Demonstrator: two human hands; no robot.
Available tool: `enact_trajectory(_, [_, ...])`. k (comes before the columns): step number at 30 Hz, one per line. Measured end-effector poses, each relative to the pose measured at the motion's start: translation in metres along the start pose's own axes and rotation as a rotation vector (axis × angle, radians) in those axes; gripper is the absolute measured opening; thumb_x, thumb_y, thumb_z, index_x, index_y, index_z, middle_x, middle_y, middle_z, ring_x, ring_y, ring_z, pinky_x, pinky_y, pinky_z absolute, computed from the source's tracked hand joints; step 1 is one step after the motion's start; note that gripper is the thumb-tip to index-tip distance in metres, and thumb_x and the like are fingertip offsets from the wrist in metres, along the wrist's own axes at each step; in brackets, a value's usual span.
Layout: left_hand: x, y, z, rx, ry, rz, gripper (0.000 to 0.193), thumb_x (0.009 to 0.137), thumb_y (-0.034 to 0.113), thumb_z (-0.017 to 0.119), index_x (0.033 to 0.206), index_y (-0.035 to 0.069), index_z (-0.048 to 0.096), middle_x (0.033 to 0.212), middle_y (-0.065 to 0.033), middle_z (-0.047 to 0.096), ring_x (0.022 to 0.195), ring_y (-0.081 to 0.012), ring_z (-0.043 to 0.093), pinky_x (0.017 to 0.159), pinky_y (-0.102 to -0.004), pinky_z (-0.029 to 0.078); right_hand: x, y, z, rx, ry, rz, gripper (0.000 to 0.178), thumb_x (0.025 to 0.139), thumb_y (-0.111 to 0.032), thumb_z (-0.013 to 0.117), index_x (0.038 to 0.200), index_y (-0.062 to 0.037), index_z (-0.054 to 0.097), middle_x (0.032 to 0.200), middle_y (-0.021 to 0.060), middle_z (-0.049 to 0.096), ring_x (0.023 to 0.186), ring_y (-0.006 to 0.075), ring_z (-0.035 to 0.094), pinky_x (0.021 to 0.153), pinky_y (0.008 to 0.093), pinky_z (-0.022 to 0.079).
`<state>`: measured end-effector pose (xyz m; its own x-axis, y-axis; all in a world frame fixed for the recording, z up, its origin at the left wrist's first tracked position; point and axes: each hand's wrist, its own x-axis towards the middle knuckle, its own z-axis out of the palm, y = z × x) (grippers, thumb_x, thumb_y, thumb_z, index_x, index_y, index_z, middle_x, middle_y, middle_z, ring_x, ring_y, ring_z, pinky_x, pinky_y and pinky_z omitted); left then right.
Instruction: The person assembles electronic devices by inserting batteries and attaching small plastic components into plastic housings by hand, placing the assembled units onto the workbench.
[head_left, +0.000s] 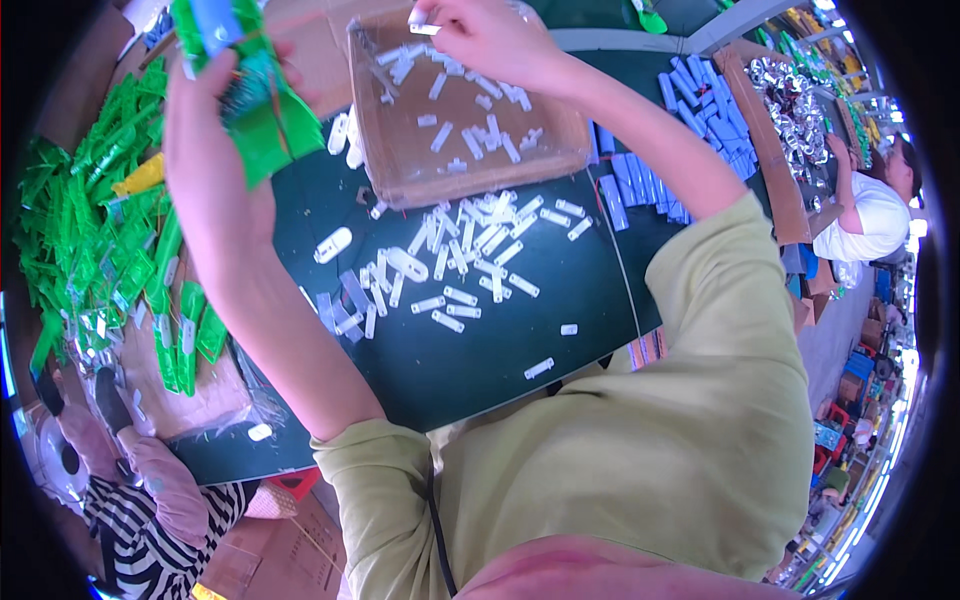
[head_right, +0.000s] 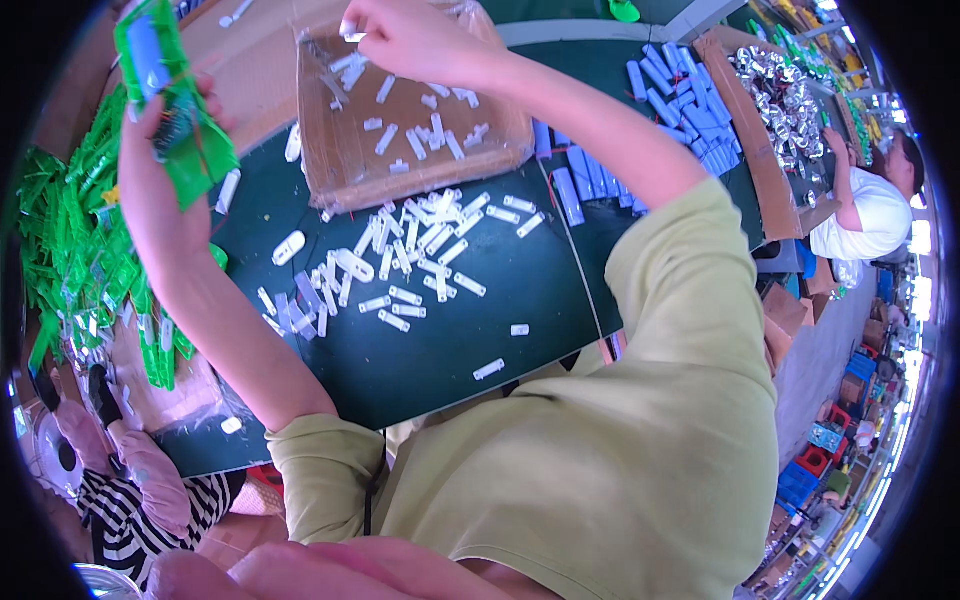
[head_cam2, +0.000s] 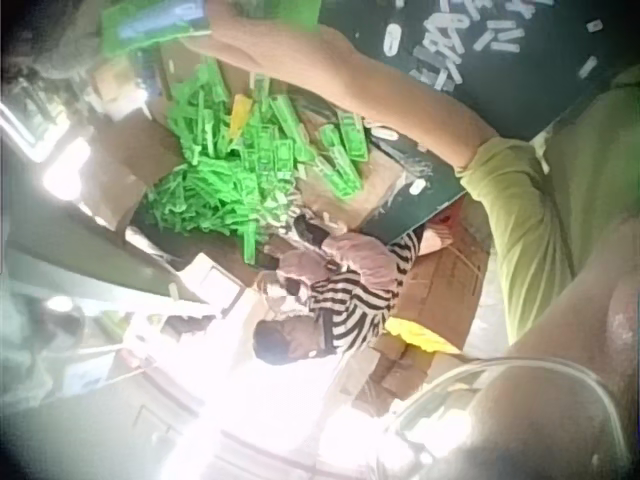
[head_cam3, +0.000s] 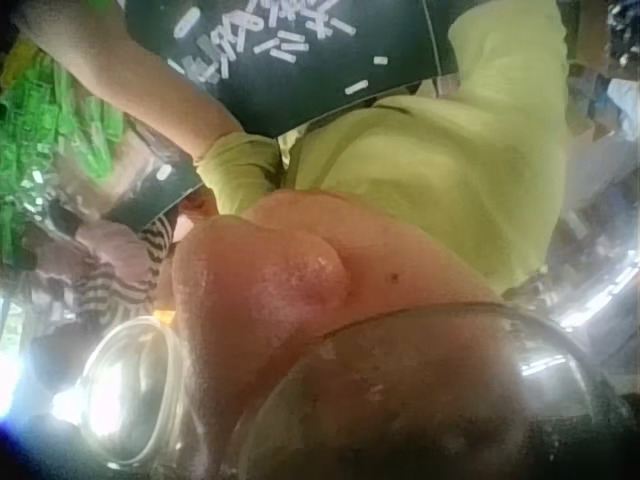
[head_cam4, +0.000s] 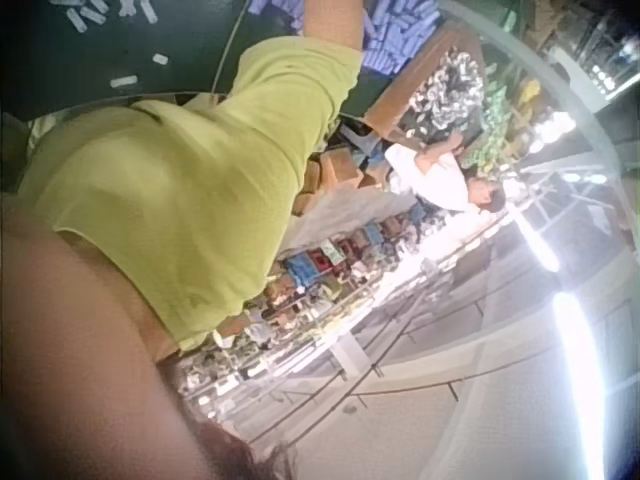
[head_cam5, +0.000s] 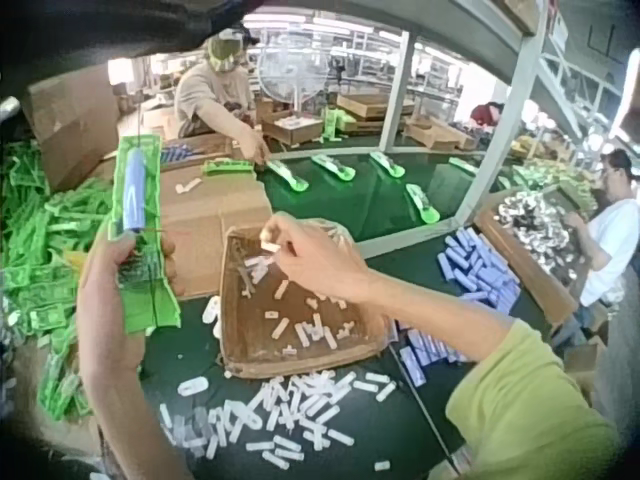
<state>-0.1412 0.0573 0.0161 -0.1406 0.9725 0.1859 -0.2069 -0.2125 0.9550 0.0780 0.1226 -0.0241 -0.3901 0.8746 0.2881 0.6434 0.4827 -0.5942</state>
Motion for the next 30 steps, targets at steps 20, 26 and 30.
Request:
enact_trajectory(20, [-0.04,-0.025,0.076,0.278,-0.466,0.005,0.045,0.088,0.009,0.047,0.132,0.003,0.036,0.097,-0.0052,0.054,0.081,-0.0098,0.05,0.071,-0.024,0.042,-0.036,-0.009,-0.1,0.638,0.056,-0.073,0.007,0.087,-0.002,0.06,0.09,-0.004,0.053,0.079,-0.0016,0.056,0.067,0.0035,0.052,0.058,0.0185,0.044])
enact_trajectory(26, [-0.044,-0.029,0.078,0.25,-0.532,-0.063,0.047,0.088,0.011,0.043,0.134,0.005,0.035,0.093,-0.0118,0.06,0.076,-0.014,0.058,0.063,-0.0289,0.052,-0.021,0.02,-0.077,0.735,0.143,-0.142,0.016,0.087,-0.005,0.061,0.085,-0.0069,0.046,0.076,-0.0045,0.048,0.067,0.0026,0.049,0.058,0.0177,0.041])
enact_trajectory(30, [-0.039,-0.036,0.079,0.333,-0.541,-0.051,0.047,0.088,0.013,0.043,0.134,0.005,0.035,0.093,-0.0119,0.06,0.076,-0.0142,0.058,0.063,-0.0291,0.052,-0.017,0.041,-0.054,0.644,0.257,-0.205,0.015,0.086,-0.013,0.061,0.095,-0.0042,0.053,0.079,0.005,0.057,0.07,0.0127,0.058,0.062,0.0244,0.047])
